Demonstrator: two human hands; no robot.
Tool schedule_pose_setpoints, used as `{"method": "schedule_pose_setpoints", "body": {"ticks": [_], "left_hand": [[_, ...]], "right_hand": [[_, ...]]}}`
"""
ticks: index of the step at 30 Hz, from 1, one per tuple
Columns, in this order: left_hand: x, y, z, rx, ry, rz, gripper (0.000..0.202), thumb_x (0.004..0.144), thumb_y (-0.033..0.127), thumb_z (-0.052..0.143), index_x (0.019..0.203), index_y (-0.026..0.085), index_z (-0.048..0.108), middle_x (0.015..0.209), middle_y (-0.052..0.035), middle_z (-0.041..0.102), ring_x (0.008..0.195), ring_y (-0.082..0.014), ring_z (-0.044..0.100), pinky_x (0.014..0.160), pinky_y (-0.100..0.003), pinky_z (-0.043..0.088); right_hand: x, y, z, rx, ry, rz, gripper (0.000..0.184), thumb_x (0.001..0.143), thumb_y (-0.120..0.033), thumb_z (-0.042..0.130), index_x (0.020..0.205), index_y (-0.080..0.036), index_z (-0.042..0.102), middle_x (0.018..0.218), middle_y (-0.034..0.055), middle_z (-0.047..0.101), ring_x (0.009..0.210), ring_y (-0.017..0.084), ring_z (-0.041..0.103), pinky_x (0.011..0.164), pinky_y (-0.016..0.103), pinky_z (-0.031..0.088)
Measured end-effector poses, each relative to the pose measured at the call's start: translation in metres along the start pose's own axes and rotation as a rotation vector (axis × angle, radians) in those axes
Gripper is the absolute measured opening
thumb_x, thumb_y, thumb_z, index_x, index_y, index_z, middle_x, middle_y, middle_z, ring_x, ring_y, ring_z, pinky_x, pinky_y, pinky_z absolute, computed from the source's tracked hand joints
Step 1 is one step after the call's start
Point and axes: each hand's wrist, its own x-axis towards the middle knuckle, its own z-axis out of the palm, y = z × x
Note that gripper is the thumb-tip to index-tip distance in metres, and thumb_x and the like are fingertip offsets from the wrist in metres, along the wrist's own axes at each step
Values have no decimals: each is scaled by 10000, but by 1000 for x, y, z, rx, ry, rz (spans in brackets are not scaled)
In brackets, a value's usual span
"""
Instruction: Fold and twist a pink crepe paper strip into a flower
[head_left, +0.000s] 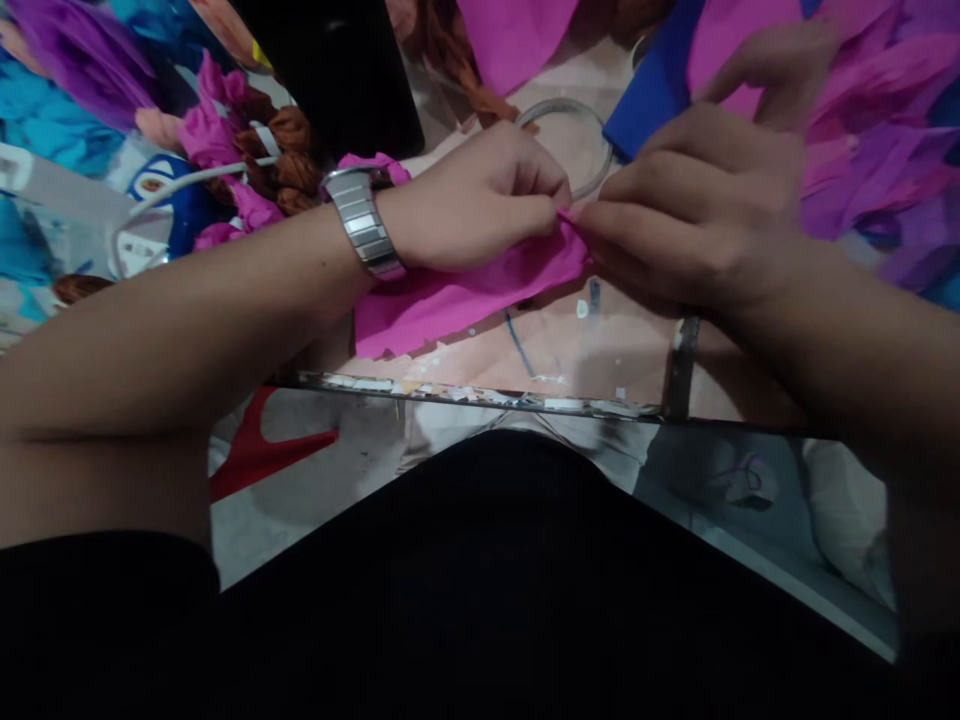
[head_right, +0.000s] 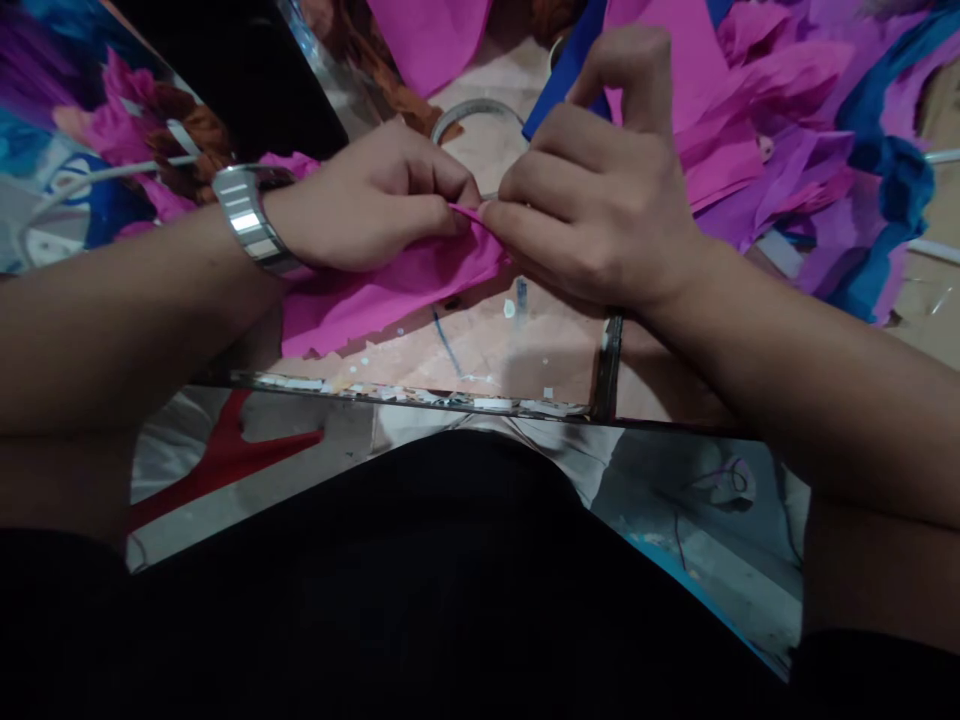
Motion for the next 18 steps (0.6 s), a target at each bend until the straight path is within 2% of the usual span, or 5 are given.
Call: {"method": "schedule_pose_setpoints", "body": {"ticks": [2,8,11,15,18], "left_hand": [[0,-5,-1,-15,-14,41,300,969,-39,557,736,95,689,617,56,482,600,-14,357,590,-262,260],[0,-23,-6,-9,-37,168,397,1076,353,650,744,136,629,659,29,433,652,-54,343,662,-287,255],[1,-27,-5,-46,-55,148,387,1056,396,641,772,134,666,672,19,489,653,-63,372,661,-283,276],[3,-28,-2,-53,-44,129,224,967,274,629,809,133,702,706,23,545,686,-63,419,676,-246,330],[4,-30,-1,-57,-23,144,272,977,323,645,781,138,678,699,26,529,683,-63,408,658,-237,325]], "right_hand": [[-3,-4,-2,-249,50,-229,438,1287,-423,536,1306,-151,878,1155,42,821,1156,186,743,1242,627,463],[-1,-12,0,-377,263,-436,310,1246,-381,644,1210,-139,834,1128,-3,796,1016,114,680,1130,534,513],[3,-14,3,-446,361,-447,179,1189,-338,735,1162,-175,803,1126,-41,798,980,109,657,1078,469,522],[4,-18,3,-381,364,-400,151,1154,-331,778,1221,-202,737,1119,-49,792,1001,135,632,1071,461,478],[5,-18,1,-325,323,-355,151,1145,-272,778,1260,-203,708,1128,-43,794,1037,150,614,1105,487,439]]}}
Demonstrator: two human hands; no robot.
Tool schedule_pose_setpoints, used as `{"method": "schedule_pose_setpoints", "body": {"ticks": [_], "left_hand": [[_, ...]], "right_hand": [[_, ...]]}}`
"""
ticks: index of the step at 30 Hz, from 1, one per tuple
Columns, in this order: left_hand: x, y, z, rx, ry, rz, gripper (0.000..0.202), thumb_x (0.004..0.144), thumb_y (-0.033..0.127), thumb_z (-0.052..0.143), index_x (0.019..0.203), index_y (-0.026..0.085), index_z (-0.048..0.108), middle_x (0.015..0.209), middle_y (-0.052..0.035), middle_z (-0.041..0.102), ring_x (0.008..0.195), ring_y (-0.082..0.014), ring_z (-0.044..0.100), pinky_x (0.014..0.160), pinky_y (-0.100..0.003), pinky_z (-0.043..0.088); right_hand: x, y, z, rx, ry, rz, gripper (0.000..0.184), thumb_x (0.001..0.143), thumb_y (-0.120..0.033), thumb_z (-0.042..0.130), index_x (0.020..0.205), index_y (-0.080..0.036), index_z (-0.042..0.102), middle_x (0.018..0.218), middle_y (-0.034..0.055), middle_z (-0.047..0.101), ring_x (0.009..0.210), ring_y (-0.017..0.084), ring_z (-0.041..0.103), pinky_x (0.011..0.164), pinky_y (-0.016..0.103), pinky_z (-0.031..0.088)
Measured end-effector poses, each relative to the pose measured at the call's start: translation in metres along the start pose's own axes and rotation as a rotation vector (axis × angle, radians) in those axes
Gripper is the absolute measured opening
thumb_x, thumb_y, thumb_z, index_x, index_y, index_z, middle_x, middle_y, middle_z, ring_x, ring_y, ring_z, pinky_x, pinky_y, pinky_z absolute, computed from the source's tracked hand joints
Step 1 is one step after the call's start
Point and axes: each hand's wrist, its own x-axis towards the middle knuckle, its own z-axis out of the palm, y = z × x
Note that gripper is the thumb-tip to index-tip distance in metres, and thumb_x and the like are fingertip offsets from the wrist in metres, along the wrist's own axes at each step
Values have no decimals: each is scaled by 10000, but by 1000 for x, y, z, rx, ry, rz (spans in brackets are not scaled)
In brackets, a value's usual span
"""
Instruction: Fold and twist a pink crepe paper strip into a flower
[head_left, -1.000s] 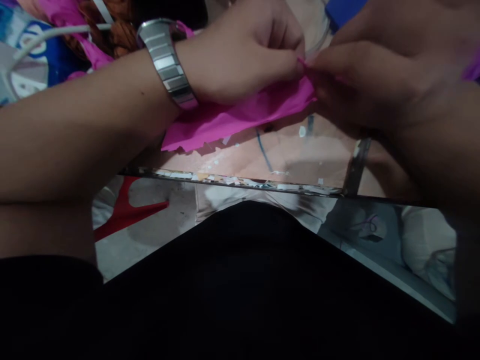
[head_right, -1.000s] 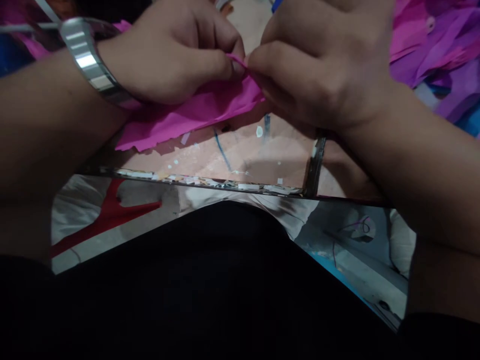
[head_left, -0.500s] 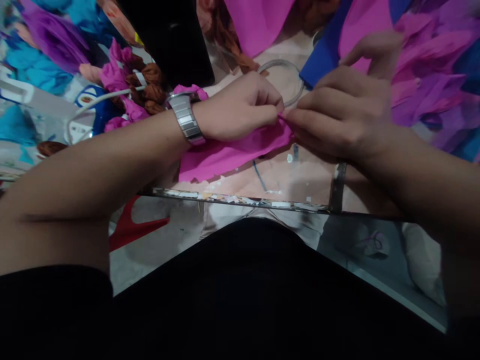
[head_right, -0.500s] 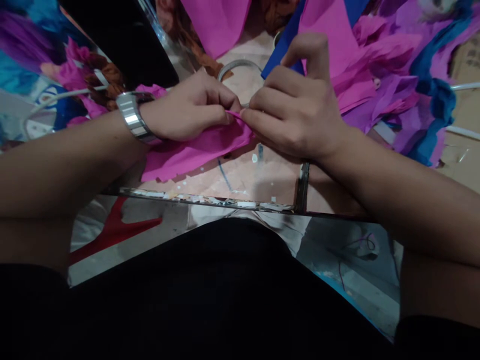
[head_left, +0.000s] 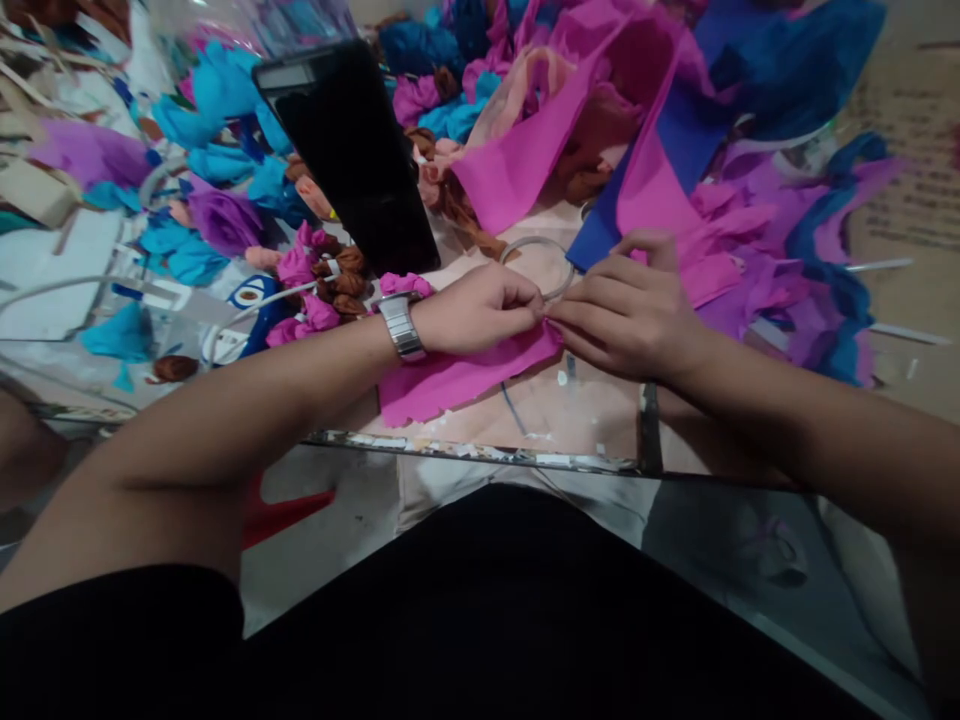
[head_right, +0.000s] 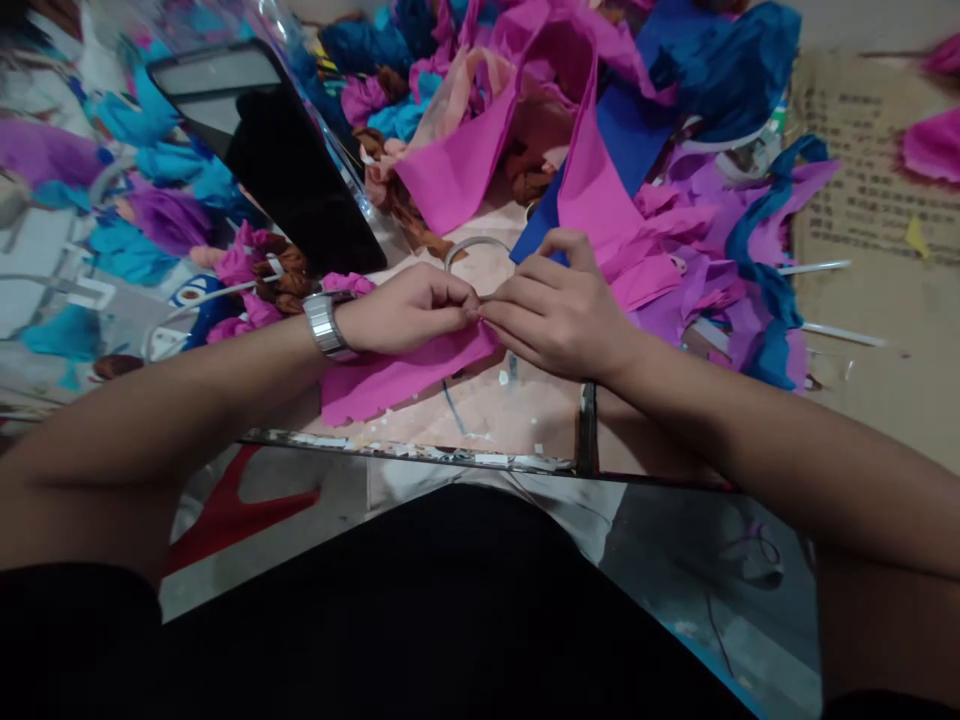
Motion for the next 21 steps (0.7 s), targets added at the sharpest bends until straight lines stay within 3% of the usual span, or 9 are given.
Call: {"method": "schedule_pose_setpoints", "body": {"ticks": [4,13,21], "left_hand": [[1,-2,1,-21,12,-12,359,1026,402,636,780,141,660,699,21,520,685,-69,396,659,-240,326],[4,-4,-1,-35,57,-7,278,1004,342,631,854,130,729,755,11,622,731,-73,490,720,-230,390],[4,-13,4,-14,197,7,402,998,461,696,770,131,702,709,10,538,696,-67,400,668,-254,300]], "right_hand": [[3,4,6,50,60,-11,92,1156,-272,758,1200,-197,728,1076,-20,789,1000,140,570,1087,453,426],[4,7,17,46,91,76,86,1165,-287,739,1139,-221,787,1095,-31,796,1014,150,632,1072,437,433],[4,7,18,26,112,114,85,1172,-284,749,1185,-212,707,1103,-15,774,1056,191,570,1098,445,360]]}}
